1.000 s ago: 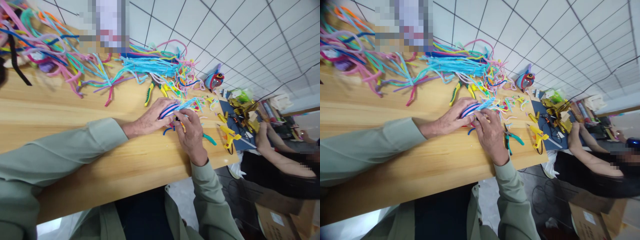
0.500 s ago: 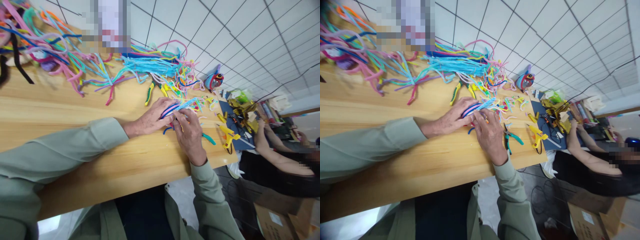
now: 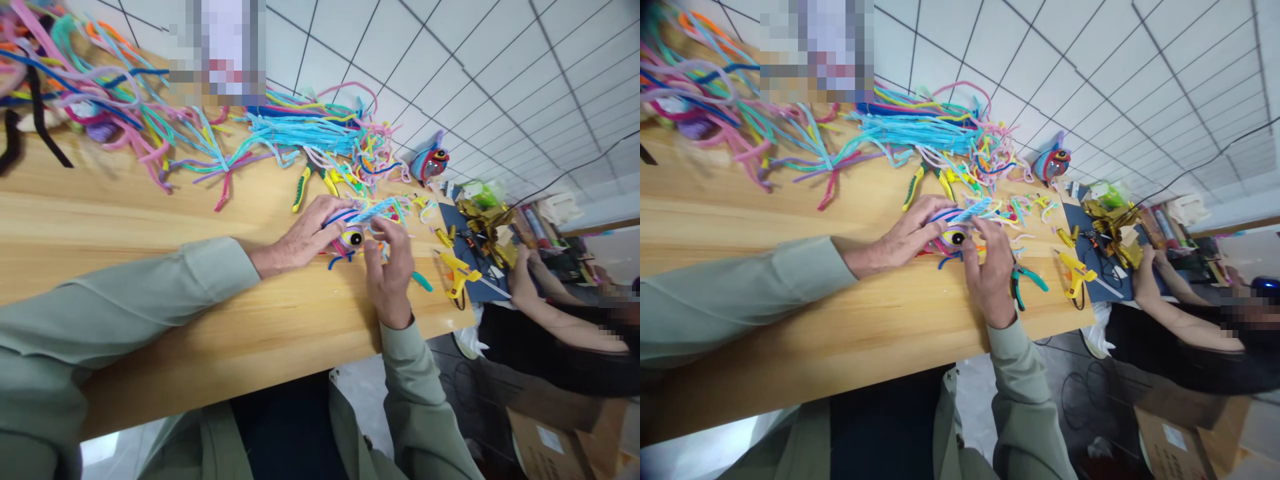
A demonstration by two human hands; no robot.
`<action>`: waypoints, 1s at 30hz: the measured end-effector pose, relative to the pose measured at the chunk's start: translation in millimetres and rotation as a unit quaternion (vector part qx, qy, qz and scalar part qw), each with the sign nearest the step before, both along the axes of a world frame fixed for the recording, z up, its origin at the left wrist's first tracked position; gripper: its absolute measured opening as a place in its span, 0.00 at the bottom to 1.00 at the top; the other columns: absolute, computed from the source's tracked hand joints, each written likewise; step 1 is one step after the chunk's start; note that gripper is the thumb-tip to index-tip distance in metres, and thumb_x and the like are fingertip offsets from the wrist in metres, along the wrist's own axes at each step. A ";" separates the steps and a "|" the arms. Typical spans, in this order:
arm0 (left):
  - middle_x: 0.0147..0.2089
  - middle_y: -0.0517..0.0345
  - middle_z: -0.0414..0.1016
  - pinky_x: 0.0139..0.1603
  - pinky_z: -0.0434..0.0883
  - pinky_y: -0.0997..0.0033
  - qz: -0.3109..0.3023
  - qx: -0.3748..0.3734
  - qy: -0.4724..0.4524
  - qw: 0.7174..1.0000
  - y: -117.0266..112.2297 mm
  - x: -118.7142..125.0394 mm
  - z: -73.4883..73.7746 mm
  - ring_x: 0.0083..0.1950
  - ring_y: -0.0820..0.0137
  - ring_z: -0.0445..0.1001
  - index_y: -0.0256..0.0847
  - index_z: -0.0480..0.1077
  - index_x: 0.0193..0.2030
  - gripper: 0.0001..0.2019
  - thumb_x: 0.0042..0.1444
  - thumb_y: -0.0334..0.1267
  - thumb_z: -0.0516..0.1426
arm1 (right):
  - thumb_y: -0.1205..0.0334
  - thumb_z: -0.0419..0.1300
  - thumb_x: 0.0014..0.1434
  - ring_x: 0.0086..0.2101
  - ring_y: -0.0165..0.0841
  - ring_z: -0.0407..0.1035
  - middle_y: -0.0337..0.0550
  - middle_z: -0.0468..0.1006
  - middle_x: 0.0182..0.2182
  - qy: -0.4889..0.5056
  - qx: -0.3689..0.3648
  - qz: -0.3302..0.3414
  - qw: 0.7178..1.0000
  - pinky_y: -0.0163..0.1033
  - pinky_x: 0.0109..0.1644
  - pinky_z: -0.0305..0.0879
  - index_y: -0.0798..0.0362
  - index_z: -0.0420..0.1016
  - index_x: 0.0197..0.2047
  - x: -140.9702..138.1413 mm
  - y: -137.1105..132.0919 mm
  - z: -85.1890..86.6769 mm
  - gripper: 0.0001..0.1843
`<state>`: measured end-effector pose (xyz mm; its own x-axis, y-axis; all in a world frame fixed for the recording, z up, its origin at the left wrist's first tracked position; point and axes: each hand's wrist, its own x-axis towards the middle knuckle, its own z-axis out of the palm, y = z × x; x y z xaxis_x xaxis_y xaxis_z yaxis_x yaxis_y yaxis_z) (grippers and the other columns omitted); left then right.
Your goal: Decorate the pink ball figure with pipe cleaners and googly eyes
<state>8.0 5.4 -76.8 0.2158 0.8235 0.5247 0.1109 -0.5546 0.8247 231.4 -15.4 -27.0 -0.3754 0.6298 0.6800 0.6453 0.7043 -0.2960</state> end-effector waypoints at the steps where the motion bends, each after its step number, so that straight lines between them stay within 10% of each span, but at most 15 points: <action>1: 0.74 0.44 0.76 0.82 0.70 0.47 0.002 0.000 0.001 1.000 -0.1 -0.1 0.2 0.75 0.55 0.74 0.44 0.72 0.74 0.24 0.82 0.54 0.53 | 0.53 0.59 0.81 0.57 0.45 0.80 0.51 0.84 0.60 0.032 -0.010 -0.021 0.999 0.53 0.56 0.80 0.42 0.77 0.69 4.5 2.9 0.8 0.18; 7: 0.70 0.43 0.78 0.79 0.72 0.44 0.020 0.021 0.019 0.999 -3.0 -0.5 1.4 0.72 0.54 0.75 0.44 0.72 0.73 0.28 0.82 0.61 0.50 | 0.42 0.68 0.72 0.30 0.32 0.68 0.36 0.76 0.30 0.184 -0.205 -0.117 0.954 0.38 0.35 0.66 0.48 0.77 0.35 17.8 8.6 7.4 0.21; 10: 0.72 0.43 0.77 0.81 0.71 0.40 0.013 0.031 0.029 0.999 -6.9 -0.8 3.9 0.74 0.52 0.74 0.46 0.72 0.73 0.27 0.82 0.61 0.49 | 0.34 0.72 0.66 0.25 0.28 0.59 0.31 0.68 0.23 0.246 -0.372 -0.062 0.893 0.37 0.30 0.58 0.48 0.74 0.31 9.3 7.1 4.7 0.27; 15: 0.74 0.42 0.75 0.84 0.67 0.39 -0.003 0.033 0.051 0.998 -11.7 -0.4 8.6 0.78 0.51 0.71 0.46 0.73 0.74 0.30 0.82 0.63 0.49 | 0.29 0.80 0.52 0.22 0.25 0.55 0.28 0.67 0.21 0.368 -0.442 -0.003 0.818 0.36 0.28 0.53 0.48 0.73 0.31 -10.5 9.6 -2.4 0.32; 30: 0.74 0.43 0.74 0.84 0.67 0.37 -0.005 0.014 0.058 0.998 -12.6 -0.9 6.9 0.78 0.51 0.70 0.48 0.73 0.74 0.28 0.82 0.63 0.49 | 0.44 0.77 0.54 0.24 0.26 0.57 0.29 0.64 0.20 0.369 -0.412 -0.026 0.833 0.38 0.31 0.56 0.47 0.69 0.25 -20.8 6.2 1.8 0.24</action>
